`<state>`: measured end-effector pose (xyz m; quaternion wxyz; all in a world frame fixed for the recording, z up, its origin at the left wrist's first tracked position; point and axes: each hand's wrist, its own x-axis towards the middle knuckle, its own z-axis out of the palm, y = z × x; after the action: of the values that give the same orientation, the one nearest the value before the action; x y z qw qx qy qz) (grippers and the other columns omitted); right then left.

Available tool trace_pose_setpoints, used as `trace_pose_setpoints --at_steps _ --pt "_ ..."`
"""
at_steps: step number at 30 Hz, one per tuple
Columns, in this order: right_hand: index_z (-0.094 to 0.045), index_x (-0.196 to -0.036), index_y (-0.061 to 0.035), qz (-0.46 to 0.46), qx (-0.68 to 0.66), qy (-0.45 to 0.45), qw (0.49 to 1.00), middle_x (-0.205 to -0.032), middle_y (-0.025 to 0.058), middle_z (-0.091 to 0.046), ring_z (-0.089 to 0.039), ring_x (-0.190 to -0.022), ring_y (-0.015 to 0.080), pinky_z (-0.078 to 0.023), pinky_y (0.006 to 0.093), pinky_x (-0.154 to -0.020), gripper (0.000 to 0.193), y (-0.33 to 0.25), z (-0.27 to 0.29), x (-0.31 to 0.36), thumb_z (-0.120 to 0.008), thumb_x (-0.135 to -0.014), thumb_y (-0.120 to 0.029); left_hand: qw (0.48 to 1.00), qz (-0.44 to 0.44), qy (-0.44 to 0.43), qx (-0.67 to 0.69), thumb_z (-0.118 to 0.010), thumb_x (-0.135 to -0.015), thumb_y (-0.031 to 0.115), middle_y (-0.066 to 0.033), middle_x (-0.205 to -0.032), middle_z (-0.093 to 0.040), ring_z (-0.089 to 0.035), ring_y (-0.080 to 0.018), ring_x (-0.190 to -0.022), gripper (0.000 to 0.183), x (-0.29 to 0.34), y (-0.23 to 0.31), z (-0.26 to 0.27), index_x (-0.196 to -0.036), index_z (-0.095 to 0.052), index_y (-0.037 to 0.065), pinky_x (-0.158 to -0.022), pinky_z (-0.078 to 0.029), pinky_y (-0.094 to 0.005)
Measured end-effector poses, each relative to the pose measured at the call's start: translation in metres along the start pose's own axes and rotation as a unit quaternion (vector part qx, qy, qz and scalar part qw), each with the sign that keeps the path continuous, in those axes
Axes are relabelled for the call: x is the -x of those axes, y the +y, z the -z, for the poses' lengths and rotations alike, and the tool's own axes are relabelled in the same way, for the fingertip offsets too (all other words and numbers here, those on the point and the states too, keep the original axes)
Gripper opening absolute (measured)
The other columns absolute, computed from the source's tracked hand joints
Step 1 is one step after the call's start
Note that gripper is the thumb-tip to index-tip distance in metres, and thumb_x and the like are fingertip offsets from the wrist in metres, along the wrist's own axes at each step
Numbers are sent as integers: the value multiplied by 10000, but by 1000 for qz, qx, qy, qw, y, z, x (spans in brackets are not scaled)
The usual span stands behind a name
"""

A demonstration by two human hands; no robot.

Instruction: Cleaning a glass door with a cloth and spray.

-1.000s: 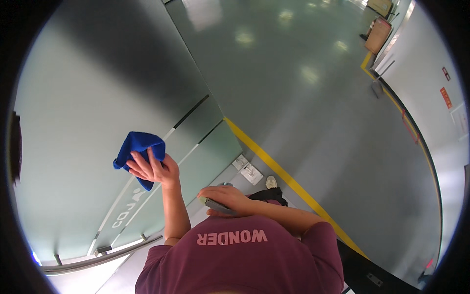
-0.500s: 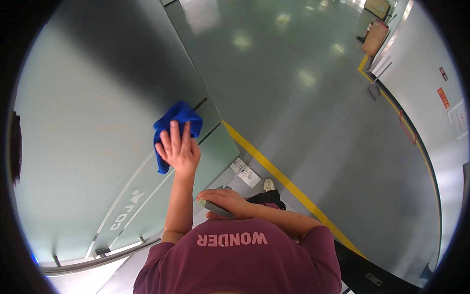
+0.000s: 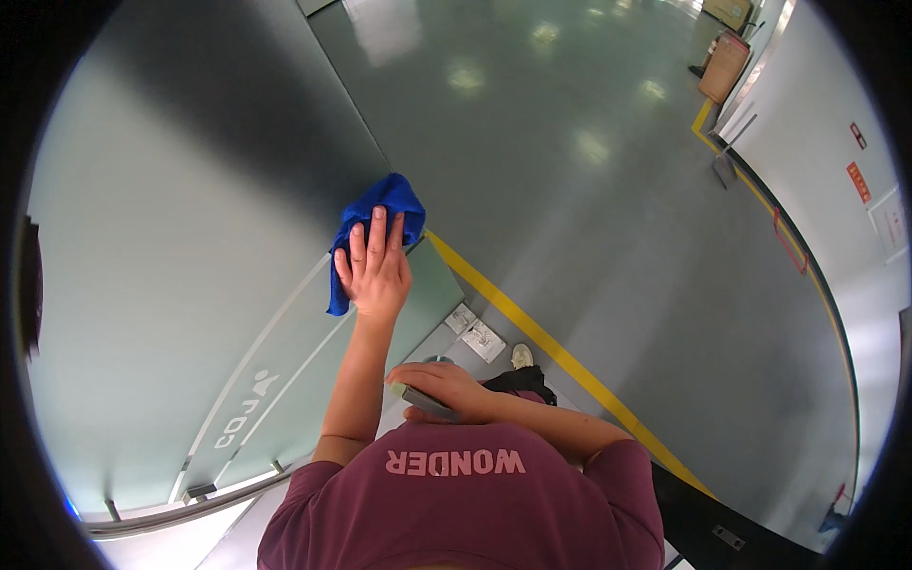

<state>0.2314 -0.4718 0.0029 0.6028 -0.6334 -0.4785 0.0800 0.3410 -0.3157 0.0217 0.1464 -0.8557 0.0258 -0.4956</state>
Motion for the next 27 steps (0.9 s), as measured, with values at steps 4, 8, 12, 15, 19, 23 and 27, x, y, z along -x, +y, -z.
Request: trace_pose_setpoints --at_steps 4,8,12,15,19,23,27 --pt "-480 -1205 -80 -12 -7 -17 1000 -1197 132 -555 -559 -1077 317 -447 397 -877 455 -3 -1 -3 -651 -838 -289 1000 -1 2 27 -520 -798 119 75 -1391 -468 -361 -158 -1326 431 -5 5 0 -1192 -632 253 -1101 -157 -365" --pt "-477 -1208 -78 2 -25 -20 999 -1191 138 -556 -560 -1062 325 -445 397 -877 457 -4 2 -3 -651 -833 -274 984 -76 -79 137 -522 -776 48 68 -1346 -510 -444 -118 -1262 404 -13 4 7 -1131 -653 189 -1073 -228 -304" --pt "-481 -1205 -73 -18 -23 -9 1000 -1182 142 -561 -562 -1043 338 -450 395 -865 440 -5 5 -1 -642 -829 -236 945 -167 -189 206 -538 -775 67 61 -1324 -532 -451 -123 -1261 361 -9 -8 13 -1100 -658 169 -1083 -229 -326" --pt "-481 -1207 -67 -61 -28 25 997 -1166 149 -570 -563 -1032 354 -455 397 -854 440 -9 6 -4 -639 -826 -221 986 -84 -54 130 -533 -758 38 35 -1292 -557 -453 -128 -1261 309 -17 -11 22 -1023 -665 125 -1091 -256 -346" --pt "-480 -1209 -55 -103 -10 42 994 -1141 168 -577 -567 -1015 365 -459 396 -851 450 -13 6 -4 -648 -820 -206 936 -170 -193 239 -551 -726 29 14 -1214 -601 -487 -141 -1226 270 -2 -28 26 -952 -671 115 -1076 -282 -355" --pt "-485 -1209 -42 -143 -15 139 980 -1127 184 -578 -570 -1006 370 -463 389 -847 436 -2 5 0 -645 -837 -203 929 -181 -201 254 -578 -669 25 -3 -1049 -645 -567 -177 -1112 185 8 -61 55 -819 -654 102 -1014 -367 -376" --pt "-509 -1177 -32 -149 -3 217 965 -1095 189 -583 -577 -971 375 -470 389 -803 399 7 17 -15 -627 -866 -251 958 -141 -45 245 -527 -599 123 -25 -754 -640 -635 -217 -773 61 4 -102 87 -626 -582 117 -760 -431 -350"
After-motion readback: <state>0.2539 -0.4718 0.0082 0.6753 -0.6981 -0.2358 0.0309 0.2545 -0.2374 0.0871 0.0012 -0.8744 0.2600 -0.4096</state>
